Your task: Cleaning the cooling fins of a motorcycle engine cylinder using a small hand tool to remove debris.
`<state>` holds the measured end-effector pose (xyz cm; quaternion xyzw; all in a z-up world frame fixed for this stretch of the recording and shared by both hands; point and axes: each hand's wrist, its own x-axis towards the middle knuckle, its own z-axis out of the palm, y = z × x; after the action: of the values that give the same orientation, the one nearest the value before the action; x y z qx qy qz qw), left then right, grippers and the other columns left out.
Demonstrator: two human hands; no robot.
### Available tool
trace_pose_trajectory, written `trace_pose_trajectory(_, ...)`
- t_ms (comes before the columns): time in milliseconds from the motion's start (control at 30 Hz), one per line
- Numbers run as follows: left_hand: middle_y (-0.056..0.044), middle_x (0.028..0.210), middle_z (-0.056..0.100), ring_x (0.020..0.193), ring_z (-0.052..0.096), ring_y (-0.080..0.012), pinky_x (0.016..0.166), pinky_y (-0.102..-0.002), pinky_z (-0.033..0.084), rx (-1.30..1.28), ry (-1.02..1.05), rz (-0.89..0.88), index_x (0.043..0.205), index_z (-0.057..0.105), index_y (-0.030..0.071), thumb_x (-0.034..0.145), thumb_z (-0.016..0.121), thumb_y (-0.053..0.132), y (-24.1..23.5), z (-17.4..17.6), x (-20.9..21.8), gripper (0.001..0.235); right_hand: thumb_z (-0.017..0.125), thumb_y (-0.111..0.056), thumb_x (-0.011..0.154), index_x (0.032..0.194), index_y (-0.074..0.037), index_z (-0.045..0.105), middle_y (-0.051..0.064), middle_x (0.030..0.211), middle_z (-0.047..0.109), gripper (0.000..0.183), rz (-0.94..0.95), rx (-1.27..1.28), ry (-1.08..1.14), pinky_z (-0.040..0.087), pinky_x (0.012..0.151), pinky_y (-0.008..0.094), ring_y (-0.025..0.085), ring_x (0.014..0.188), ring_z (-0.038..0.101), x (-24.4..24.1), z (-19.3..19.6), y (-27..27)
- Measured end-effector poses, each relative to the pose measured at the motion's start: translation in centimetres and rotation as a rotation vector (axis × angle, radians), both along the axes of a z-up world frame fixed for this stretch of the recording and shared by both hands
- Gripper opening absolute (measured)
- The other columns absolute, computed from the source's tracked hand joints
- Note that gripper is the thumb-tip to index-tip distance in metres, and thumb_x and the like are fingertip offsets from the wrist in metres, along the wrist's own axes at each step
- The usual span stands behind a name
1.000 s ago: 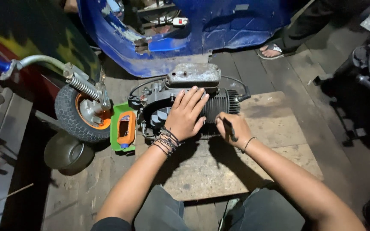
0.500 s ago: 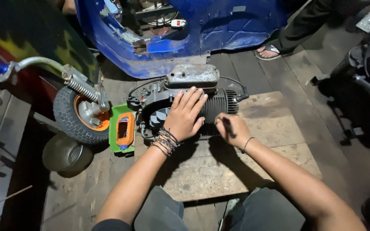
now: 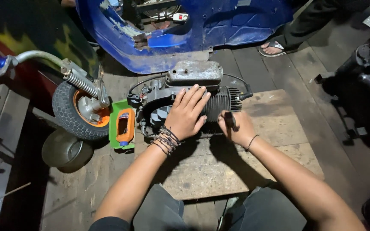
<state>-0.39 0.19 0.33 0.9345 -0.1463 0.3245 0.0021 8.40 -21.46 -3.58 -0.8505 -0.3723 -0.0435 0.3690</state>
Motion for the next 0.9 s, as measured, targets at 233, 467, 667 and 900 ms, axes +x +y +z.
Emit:
trace_pose_trajectory(233,-0.015,0.155,0.044,0.148,0.035,-0.0311,0.124,-0.050,0.016,-0.015,0.009,-0.013,0.153,0.044,0.010,0.089,0.068,0.033,0.0,-0.1,0.2,0.073,0.057,-0.018,0.101,0.097,-0.020,0.074,0.012,0.081,0.075,0.018,-0.111,0.197,-0.058,0.057,0.077,0.043,0.036,0.090,0.074,1.5,1.4,-0.8)
trace_pose_trajectory(467,-0.014,0.154,0.046,0.148,0.036,-0.0305,0.124,-0.050,0.016,-0.001,0.000,-0.003,0.152,0.045,0.010,0.089,0.066,0.035,0.1,0.1,0.1,0.071,0.056,-0.029,0.099,0.094,-0.023,0.072,0.014,0.079,0.073,0.018,-0.055,0.125,0.072,0.057,0.076,0.048,0.039,0.090,0.073,1.4,1.3,-0.8)
trace_pose_trajectory(667,-0.014,0.154,0.045,0.148,0.035,-0.0306,0.123,-0.050,0.015,0.006,-0.013,-0.010,0.152,0.046,0.010,0.092,0.064,0.036,0.0,-0.2,0.3,0.068,0.050,-0.031,0.100,0.094,-0.018,0.064,0.015,0.081,0.073,0.021,0.007,-0.217,-0.107,0.057,0.077,0.053,0.039,0.087,0.074,1.9,-0.4,-0.6)
trace_pose_trajectory(900,-0.014,0.153,0.046,0.148,0.036,-0.0300,0.124,-0.049,0.015,-0.007,-0.018,-0.003,0.151,0.047,0.010,0.089,0.066,0.036,-0.1,-0.2,0.2,0.070,0.049,-0.037,0.100,0.090,-0.022,0.062,0.011,0.073,0.068,0.022,-0.003,-0.167,-0.126,0.057,0.072,0.050,0.039,0.083,0.072,2.0,-0.4,-0.8)
